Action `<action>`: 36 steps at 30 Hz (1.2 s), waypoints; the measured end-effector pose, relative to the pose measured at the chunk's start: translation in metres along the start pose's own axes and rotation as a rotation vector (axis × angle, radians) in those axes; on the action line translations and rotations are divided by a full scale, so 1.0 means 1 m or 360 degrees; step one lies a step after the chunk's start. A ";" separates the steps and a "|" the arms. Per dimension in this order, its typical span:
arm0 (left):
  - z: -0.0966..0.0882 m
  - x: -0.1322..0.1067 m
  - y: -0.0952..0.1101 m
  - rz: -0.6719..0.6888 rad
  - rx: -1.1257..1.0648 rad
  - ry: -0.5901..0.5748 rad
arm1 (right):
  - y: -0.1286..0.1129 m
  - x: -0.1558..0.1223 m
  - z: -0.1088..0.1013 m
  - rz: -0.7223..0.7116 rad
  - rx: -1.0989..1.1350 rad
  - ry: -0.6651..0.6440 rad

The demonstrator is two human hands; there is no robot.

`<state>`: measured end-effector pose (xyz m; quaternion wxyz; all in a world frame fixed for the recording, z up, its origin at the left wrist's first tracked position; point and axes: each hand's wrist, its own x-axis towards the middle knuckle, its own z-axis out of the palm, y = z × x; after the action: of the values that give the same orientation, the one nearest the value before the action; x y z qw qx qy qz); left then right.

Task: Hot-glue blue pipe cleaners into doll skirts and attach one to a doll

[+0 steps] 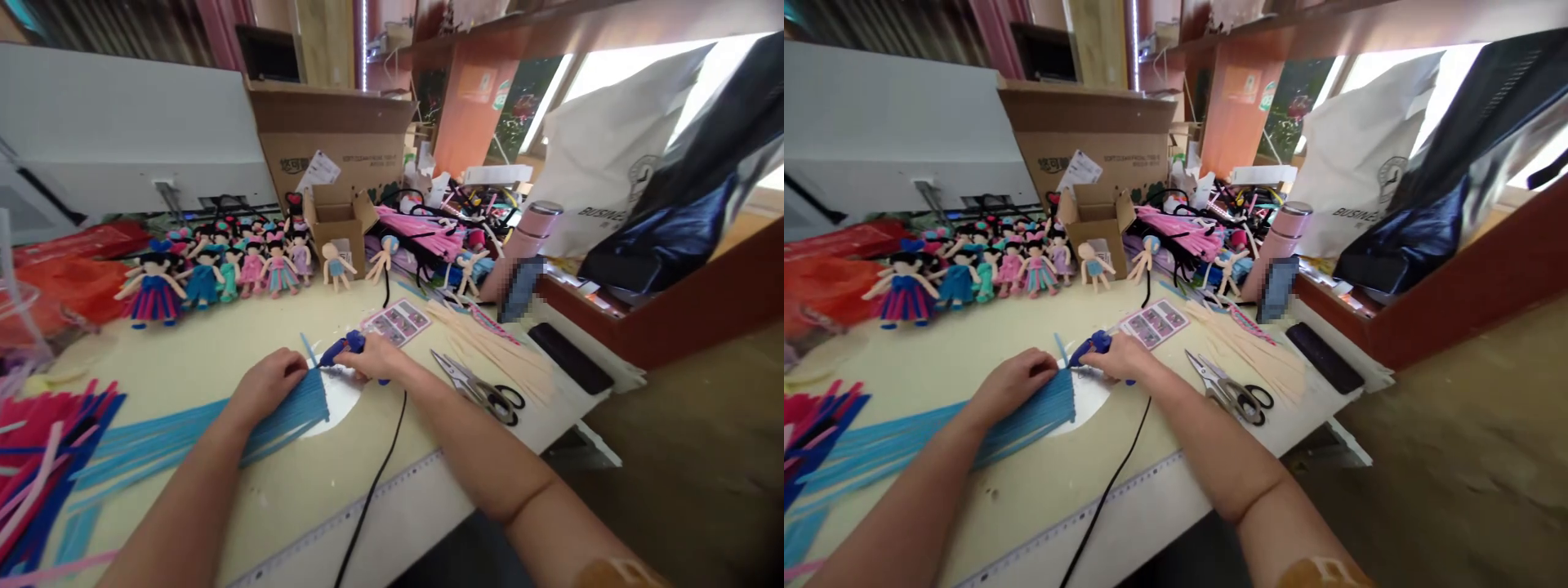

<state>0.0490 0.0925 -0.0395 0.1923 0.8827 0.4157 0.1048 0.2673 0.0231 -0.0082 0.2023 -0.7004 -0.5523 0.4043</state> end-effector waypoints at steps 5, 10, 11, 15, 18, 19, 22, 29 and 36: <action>0.000 0.001 -0.002 -0.0006 0.0038 0.0000 | -0.001 0.000 0.000 0.0029 0.0031 -0.0030; 0.000 0.001 -0.001 -0.0002 0.0057 0.0010 | 0.000 0.000 0.001 0.0012 0.0061 -0.0007; 0.000 0.001 -0.001 -0.0004 0.0060 0.0011 | -0.001 0.000 0.001 0.0018 0.0056 -0.0005; 0.000 0.001 0.001 -0.0007 0.0062 0.0003 | -0.003 -0.003 0.000 0.0038 0.0014 -0.0006; 0.001 0.000 0.001 -0.0025 0.0073 0.0000 | -0.003 -0.002 0.001 0.0023 0.0008 -0.0013; 0.002 0.000 0.001 -0.0030 0.0074 0.0000 | -0.002 -0.002 0.001 0.0022 -0.0001 -0.0015; 0.003 0.000 0.000 -0.0030 0.0065 0.0005 | 0.000 0.000 0.003 -0.0010 -0.0030 -0.0010; 0.003 0.001 -0.006 -0.0014 -0.0056 -0.0006 | 0.003 0.002 0.003 -0.0047 -0.0046 0.0021; 0.002 -0.005 -0.005 -0.0007 -0.0131 0.0020 | 0.005 0.001 0.007 -0.0037 -0.0027 0.0062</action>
<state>0.0434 0.0907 -0.0435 0.2261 0.8725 0.4141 0.1271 0.2651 0.0208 -0.0166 0.2117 -0.7033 -0.5599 0.3836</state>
